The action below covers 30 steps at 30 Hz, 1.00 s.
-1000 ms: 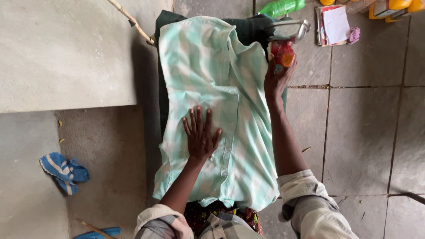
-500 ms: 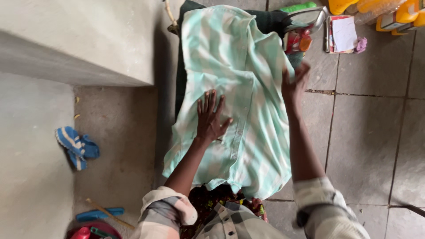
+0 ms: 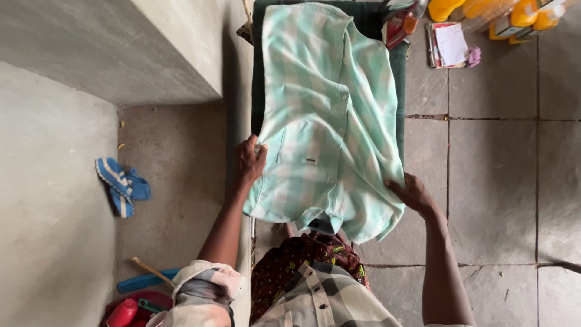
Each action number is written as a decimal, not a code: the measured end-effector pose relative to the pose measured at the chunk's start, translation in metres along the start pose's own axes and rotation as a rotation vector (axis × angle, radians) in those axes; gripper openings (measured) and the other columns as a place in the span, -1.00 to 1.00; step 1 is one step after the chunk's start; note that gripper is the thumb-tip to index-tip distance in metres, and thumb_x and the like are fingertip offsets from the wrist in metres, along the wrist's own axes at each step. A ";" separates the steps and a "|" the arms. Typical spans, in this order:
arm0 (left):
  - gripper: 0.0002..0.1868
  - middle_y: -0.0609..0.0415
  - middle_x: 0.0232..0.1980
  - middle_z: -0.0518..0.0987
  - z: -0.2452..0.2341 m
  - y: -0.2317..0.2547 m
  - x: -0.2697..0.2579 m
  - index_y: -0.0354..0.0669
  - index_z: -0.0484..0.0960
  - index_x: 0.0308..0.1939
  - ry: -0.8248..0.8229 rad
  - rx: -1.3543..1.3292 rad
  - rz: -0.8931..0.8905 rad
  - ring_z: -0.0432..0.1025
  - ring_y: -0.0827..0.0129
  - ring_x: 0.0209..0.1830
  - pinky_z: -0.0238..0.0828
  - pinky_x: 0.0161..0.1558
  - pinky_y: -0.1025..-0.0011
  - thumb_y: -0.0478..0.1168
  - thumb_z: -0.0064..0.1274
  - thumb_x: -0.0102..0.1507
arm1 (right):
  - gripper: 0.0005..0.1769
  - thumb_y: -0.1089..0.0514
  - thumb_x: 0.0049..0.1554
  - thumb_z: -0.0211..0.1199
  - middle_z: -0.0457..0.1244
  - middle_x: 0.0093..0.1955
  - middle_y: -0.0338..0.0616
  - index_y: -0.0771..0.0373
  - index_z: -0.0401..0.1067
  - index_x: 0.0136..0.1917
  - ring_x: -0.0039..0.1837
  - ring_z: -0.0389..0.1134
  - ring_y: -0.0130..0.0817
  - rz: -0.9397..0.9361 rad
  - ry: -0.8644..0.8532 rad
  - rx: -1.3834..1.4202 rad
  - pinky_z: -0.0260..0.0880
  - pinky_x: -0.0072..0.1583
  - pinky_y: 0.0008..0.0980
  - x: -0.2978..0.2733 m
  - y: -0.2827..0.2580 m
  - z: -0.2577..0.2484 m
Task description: The person irons a light green and white checkered shirt on a small ironing board. They repeatedly smooth the fabric with their hands and use a red electric iron to press the shirt, adjusting its position and flipping it over to iron different sections.
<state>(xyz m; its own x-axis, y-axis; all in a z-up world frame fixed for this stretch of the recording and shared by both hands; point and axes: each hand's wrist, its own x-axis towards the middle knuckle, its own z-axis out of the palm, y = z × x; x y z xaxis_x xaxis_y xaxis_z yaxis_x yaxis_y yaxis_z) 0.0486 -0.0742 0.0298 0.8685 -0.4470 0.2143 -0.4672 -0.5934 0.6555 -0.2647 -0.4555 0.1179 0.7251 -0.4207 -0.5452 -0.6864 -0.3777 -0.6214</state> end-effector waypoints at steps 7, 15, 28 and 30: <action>-0.57 0.08 -0.49 0.44 -0.146 0.065 -0.023 -0.27 0.56 0.11 -0.431 -0.443 -0.219 0.23 0.43 -0.58 0.16 -0.53 0.34 -0.01 0.08 0.33 | -0.36 -0.19 0.17 0.20 0.43 0.07 0.14 0.40 0.43 0.25 -0.03 0.53 -0.01 -0.091 0.023 0.467 0.54 0.07 0.04 -0.059 -0.063 -0.026; -0.34 -0.17 0.31 0.57 -0.236 0.177 -0.080 -0.19 0.35 0.49 -0.755 -0.703 -0.046 0.63 0.27 0.00 0.64 0.03 0.36 -0.14 0.10 0.31 | -0.37 -0.20 0.15 0.26 0.37 0.10 0.14 0.31 0.36 0.27 0.14 0.44 0.00 -0.515 0.141 -0.620 0.47 0.20 -0.05 -0.055 -0.104 0.080; -0.69 -0.29 -0.16 0.67 -0.223 0.229 -0.166 -0.28 0.65 0.04 -0.583 -0.244 0.079 0.61 -0.11 -0.18 0.54 -0.12 0.10 -0.24 0.14 0.23 | -0.25 0.00 0.19 0.13 -0.17 0.60 0.49 0.52 0.05 0.46 0.54 -0.13 0.56 -0.583 0.089 -1.329 0.36 0.11 0.55 -0.072 -0.248 0.222; -0.70 -0.30 -0.19 0.66 -0.238 0.234 -0.165 -0.30 0.66 0.02 -0.616 -0.252 0.013 0.61 -0.10 -0.19 0.54 -0.15 0.10 -0.24 0.13 0.24 | -0.32 0.00 0.16 0.18 -0.05 0.49 0.39 0.47 0.16 0.39 0.43 -0.01 0.42 -0.583 0.021 -1.302 0.37 0.08 0.41 -0.053 -0.240 0.235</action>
<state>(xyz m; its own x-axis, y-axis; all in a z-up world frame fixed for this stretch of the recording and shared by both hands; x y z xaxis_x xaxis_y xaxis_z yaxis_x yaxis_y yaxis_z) -0.1642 0.0205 0.3201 0.5743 -0.7985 -0.1804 -0.3590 -0.4436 0.8212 -0.1257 -0.1485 0.1635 0.9238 0.0475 -0.3800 0.1352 -0.9688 0.2077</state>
